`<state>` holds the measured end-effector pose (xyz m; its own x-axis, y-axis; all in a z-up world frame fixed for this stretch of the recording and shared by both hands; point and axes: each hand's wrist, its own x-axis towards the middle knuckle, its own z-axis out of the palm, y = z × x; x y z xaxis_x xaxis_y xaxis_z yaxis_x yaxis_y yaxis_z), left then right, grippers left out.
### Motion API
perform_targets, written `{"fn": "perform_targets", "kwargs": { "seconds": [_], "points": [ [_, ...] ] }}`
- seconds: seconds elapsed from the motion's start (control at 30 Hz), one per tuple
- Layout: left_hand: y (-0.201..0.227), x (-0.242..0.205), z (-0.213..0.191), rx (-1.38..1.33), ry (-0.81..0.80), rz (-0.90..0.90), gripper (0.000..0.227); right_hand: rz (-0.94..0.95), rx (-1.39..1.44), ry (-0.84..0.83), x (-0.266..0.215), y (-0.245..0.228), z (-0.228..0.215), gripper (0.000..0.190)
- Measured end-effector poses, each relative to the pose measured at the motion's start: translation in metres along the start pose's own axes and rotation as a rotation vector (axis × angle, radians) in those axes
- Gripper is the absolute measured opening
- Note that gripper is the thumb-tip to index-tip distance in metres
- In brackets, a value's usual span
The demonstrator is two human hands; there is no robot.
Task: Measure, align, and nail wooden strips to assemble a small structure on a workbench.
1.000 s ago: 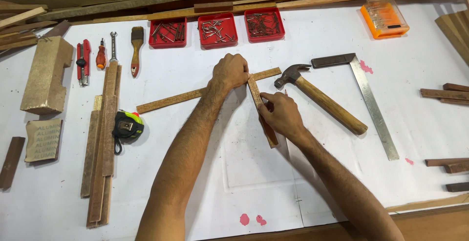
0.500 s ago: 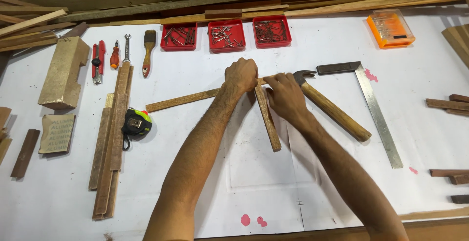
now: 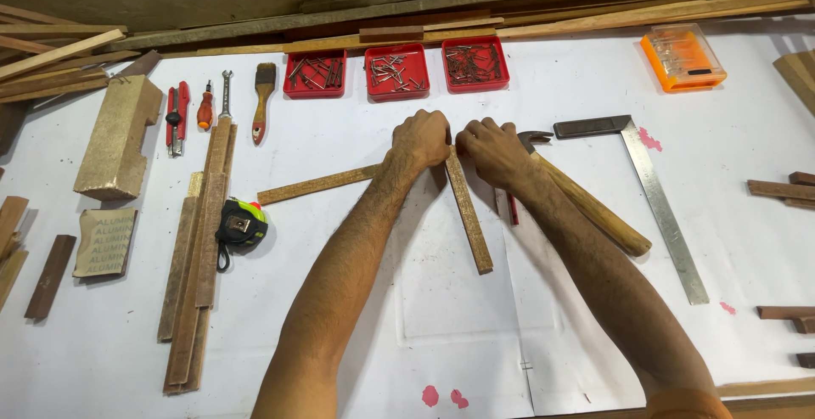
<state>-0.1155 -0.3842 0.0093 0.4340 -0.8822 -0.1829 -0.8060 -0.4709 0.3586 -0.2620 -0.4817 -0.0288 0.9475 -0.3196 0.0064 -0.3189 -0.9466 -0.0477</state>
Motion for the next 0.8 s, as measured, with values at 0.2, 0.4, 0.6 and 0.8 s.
{"fn": "perform_targets", "kwargs": {
  "seconds": [0.2,0.4,0.6,0.8],
  "points": [
    [-0.003,0.005,-0.002,-0.04,-0.067,0.014,0.015,-0.079,-0.006,0.104,-0.001,0.011,0.018,0.025],
    [-0.012,0.025,-0.003,-0.044,-0.162,0.055,0.018,-0.101,0.06,0.18,-0.008,0.009,0.005,0.027],
    [0.0,0.0,-0.039,-0.237,-0.265,0.057,0.016,-0.124,0.09,0.256,-0.01,0.014,-0.005,0.018],
    [-0.009,-0.016,-0.058,-0.351,-0.056,0.236,0.011,-0.164,0.169,0.418,-0.023,-0.002,-0.045,0.015]
  ]
}}
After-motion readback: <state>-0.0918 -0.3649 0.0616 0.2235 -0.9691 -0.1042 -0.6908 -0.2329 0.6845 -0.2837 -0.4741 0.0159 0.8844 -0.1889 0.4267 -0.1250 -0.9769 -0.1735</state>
